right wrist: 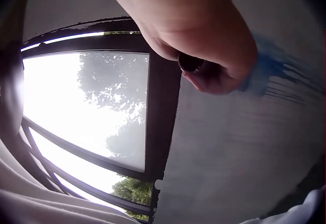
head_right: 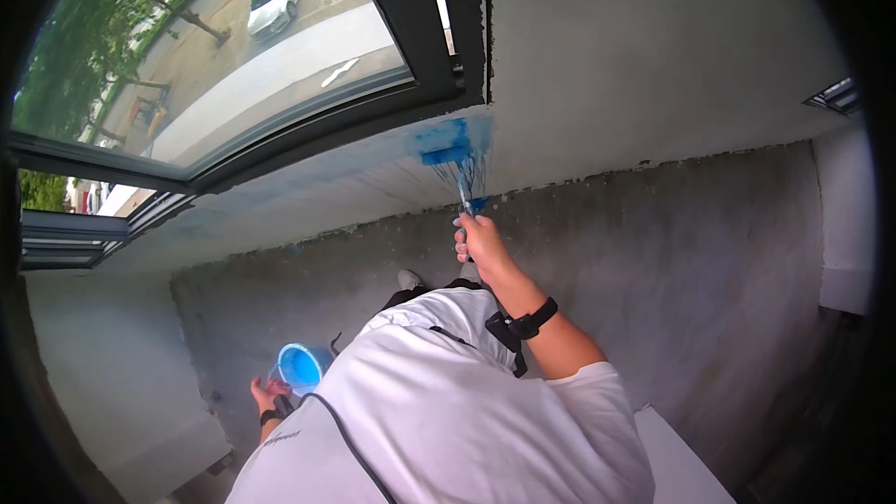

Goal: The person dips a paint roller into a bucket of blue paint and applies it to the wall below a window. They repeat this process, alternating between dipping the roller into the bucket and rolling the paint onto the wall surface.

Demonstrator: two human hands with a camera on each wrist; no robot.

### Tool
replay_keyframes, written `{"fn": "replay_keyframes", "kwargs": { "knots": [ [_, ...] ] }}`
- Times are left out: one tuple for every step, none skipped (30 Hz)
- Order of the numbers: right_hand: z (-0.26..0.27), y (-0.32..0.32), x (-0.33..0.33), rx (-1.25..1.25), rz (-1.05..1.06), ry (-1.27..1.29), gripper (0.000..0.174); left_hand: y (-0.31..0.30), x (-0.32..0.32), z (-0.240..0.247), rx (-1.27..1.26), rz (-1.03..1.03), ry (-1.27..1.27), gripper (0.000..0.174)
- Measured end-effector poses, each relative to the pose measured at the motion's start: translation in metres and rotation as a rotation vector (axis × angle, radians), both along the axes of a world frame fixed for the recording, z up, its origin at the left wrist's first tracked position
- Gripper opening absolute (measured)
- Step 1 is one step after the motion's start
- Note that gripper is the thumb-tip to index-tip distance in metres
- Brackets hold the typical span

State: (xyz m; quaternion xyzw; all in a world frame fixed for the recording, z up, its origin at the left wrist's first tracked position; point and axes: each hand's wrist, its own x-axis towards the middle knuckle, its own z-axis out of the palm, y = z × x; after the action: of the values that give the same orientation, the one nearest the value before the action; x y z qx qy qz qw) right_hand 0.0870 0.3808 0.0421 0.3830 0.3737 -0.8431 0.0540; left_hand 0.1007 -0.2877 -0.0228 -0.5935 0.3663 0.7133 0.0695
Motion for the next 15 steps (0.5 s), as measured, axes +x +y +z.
{"fn": "replay_keyframes", "kwargs": {
  "knots": [
    [-0.001, 0.002, 0.001, -0.009, -0.001, -0.009, 0.022, -0.006, 0.008, -0.004, 0.023, 0.05, -0.03, 0.033],
    [-0.003, 0.004, 0.0, -0.016, -0.004, -0.018, 0.022, -0.012, 0.009, -0.012, 0.048, 0.097, -0.061, 0.033],
    [0.004, 0.009, 0.006, 0.0, -0.008, -0.018, 0.022, -0.011, 0.015, -0.008, 0.071, 0.134, -0.093, 0.034],
    [0.014, 0.012, 0.013, -0.007, -0.009, 0.006, 0.022, -0.019, 0.02, -0.015, 0.085, 0.13, -0.098, 0.034],
    [0.027, 0.014, 0.019, -0.012, -0.01, 0.03, 0.022, -0.03, 0.025, -0.021, 0.076, 0.13, -0.111, 0.035],
    [0.04, 0.016, 0.025, 0.006, -0.014, 0.026, 0.022, -0.038, 0.026, -0.031, 0.068, 0.129, -0.124, 0.036],
    [0.056, 0.018, 0.031, 0.018, -0.019, 0.038, 0.022, -0.038, 0.024, -0.031, 0.039, 0.145, -0.159, 0.038],
    [0.07, 0.019, 0.037, 0.028, -0.022, 0.046, 0.023, -0.038, 0.022, -0.032, 0.055, 0.141, -0.17, 0.038],
    [0.082, 0.019, 0.042, 0.041, -0.027, 0.07, 0.023, -0.048, 0.02, -0.036, 0.106, 0.152, -0.165, 0.038],
    [0.095, 0.016, 0.046, 0.058, -0.025, 0.062, 0.023, -0.054, 0.018, -0.04, 0.159, 0.166, -0.157, 0.038],
    [0.108, 0.013, 0.048, 0.08, -0.051, 0.058, 0.022, -0.058, 0.014, -0.046, 0.133, 0.207, -0.166, 0.038],
    [0.118, 0.01, 0.048, 0.101, -0.074, 0.055, 0.022, -0.064, 0.008, -0.051, 0.152, 0.212, -0.173, 0.038],
    [0.126, 0.007, 0.049, 0.123, -0.081, 0.064, 0.023, -0.07, 0.003, -0.052, 0.192, 0.2, -0.153, 0.037],
    [0.13, 0.006, 0.049, 0.138, -0.071, 0.056, 0.023, -0.075, 0.0, -0.054, 0.229, 0.189, -0.133, 0.037],
    [0.132, 0.004, 0.049, 0.135, -0.083, 0.078, 0.024, -0.077, -0.002, -0.057, 0.243, 0.197, -0.142, 0.037]
  ]
}}
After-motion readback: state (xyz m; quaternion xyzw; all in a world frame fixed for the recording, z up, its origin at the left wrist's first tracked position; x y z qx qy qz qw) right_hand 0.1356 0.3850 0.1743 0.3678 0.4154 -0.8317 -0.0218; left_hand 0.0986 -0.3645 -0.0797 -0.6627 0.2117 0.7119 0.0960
